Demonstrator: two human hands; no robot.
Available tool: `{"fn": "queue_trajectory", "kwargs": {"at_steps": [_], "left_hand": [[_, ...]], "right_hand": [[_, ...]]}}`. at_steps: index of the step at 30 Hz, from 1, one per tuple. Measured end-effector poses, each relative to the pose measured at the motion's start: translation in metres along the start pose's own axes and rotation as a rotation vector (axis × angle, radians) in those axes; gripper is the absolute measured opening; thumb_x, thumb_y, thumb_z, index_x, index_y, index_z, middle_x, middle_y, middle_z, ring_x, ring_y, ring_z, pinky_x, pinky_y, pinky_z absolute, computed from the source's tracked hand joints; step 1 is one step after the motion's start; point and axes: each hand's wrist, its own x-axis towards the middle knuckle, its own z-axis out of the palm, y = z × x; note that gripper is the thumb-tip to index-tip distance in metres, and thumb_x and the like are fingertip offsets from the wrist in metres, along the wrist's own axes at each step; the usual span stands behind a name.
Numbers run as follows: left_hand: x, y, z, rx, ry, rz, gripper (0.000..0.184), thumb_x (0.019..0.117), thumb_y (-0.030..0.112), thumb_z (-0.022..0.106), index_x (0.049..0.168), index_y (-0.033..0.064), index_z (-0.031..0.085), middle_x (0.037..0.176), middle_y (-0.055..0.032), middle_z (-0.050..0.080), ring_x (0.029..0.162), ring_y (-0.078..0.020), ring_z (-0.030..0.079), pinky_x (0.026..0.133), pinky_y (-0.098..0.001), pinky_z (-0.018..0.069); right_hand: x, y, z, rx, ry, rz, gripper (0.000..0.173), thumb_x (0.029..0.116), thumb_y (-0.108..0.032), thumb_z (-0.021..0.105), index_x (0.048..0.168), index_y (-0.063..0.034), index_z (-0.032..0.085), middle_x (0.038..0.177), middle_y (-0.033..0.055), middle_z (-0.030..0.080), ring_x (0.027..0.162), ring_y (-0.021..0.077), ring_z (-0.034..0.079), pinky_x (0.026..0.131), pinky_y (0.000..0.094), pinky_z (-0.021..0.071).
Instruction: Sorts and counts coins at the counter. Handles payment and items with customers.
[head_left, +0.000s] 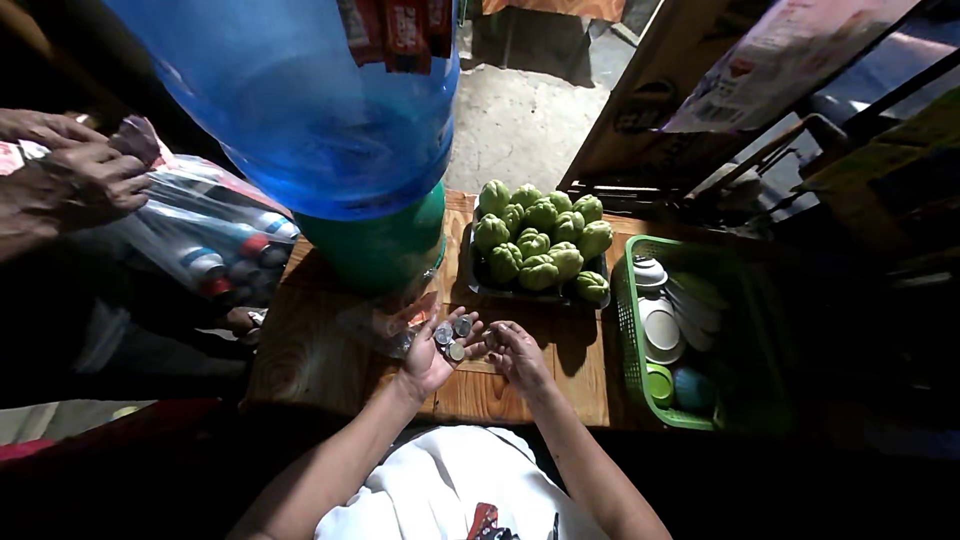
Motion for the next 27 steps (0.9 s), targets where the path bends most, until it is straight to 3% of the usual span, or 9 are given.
{"fn": "queue_trajectory", "kwargs": {"at_steps": [2,4,6,9,13,17,20,23,27], "left_hand": [[-0.002,-0.001,0.0,0.018,0.015,-0.013,0.058,0.1121,0.035,0.01,0.141,0.0003,0.045,0.126,-0.0188,0.065,0.11,-0.0298,0.068,0.088,-0.0428,0.0581],[-0.004,-0.004,0.001,0.033,0.036,-0.029,0.058,0.1123,0.036,0.01,0.139,0.0016,0.047,0.123,-0.0164,0.066,0.104,-0.0261,0.07,0.084,-0.039,0.0585],[-0.005,-0.008,0.003,0.028,0.052,-0.041,0.058,0.1125,0.037,0.012,0.137,0.0007,0.05,0.113,-0.0158,0.068,0.093,-0.0239,0.07,0.078,-0.0362,0.0595],[-0.007,-0.011,0.005,0.004,0.04,-0.053,0.059,0.1129,0.037,0.013,0.134,-0.0006,0.053,0.103,-0.0155,0.067,0.088,-0.0234,0.07,0.082,-0.0367,0.0594],[-0.007,-0.012,0.006,0.021,0.022,-0.06,0.062,0.1125,0.039,0.011,0.134,-0.0012,0.053,0.101,-0.0153,0.069,0.087,-0.0234,0.07,0.081,-0.0369,0.0598],[-0.008,-0.011,0.004,0.068,0.027,-0.074,0.061,0.1124,0.038,0.01,0.137,0.0003,0.051,0.111,-0.015,0.068,0.092,-0.0233,0.069,0.08,-0.036,0.0583],[-0.004,-0.008,-0.002,0.043,-0.006,-0.068,0.06,0.1122,0.037,0.008,0.14,0.0001,0.046,0.124,-0.0189,0.067,0.108,-0.029,0.07,0.088,-0.0399,0.0588],[-0.004,-0.002,-0.004,0.039,0.034,-0.038,0.06,0.1123,0.038,0.008,0.138,-0.0004,0.048,0.123,-0.0203,0.067,0.109,-0.0304,0.069,0.087,-0.0404,0.0591],[-0.004,0.002,-0.005,0.05,0.061,-0.014,0.06,0.1125,0.038,0.011,0.137,-0.0013,0.049,0.123,-0.0194,0.067,0.109,-0.0291,0.069,0.089,-0.0402,0.0585]], "right_hand": [[0.005,0.002,0.001,-0.162,-0.016,-0.125,0.012,0.1066,-0.007,0.047,0.104,0.0006,0.056,0.081,0.0034,0.063,0.066,0.0079,0.062,0.06,0.0222,0.0547],[0.011,0.008,0.001,-0.509,0.0,-0.325,0.013,0.098,-0.009,0.063,0.104,0.0024,0.062,0.087,0.0037,0.065,0.075,0.0057,0.062,0.07,0.022,0.053],[0.013,0.009,0.002,-0.878,0.028,-0.437,0.037,0.0911,-0.026,0.074,0.112,0.0037,0.066,0.104,0.0131,0.068,0.095,0.0184,0.066,0.088,0.0376,0.0535],[0.013,0.011,0.006,-1.087,0.039,-0.519,0.042,0.0884,-0.033,0.076,0.109,0.0032,0.07,0.11,0.0185,0.069,0.102,0.0285,0.067,0.092,0.0464,0.0533],[0.018,0.013,-0.005,-0.84,0.007,-0.437,0.026,0.0904,-0.019,0.072,0.104,0.0024,0.07,0.102,0.0115,0.068,0.094,0.0156,0.065,0.088,0.0344,0.0538],[0.015,0.006,-0.008,-0.203,-0.009,-0.085,0.005,0.1013,-0.003,0.056,0.097,-0.0015,0.058,0.079,0.0011,0.062,0.063,0.0043,0.057,0.058,0.0187,0.0488],[0.011,0.001,-0.015,0.194,0.035,0.098,0.013,0.1078,-0.008,0.041,0.105,-0.0038,0.053,0.085,0.0071,0.064,0.07,0.0126,0.065,0.064,0.0256,0.0579],[0.006,0.0,-0.02,0.406,0.033,0.119,0.018,0.11,-0.011,0.034,0.115,-0.0033,0.05,0.099,0.0133,0.071,0.084,0.022,0.074,0.068,0.032,0.0625],[0.002,0.002,-0.029,0.416,-0.178,0.057,0.067,0.1111,-0.043,0.005,0.137,0.0019,0.048,0.125,0.02,0.068,0.112,0.0303,0.07,0.086,0.039,0.0599]]}}
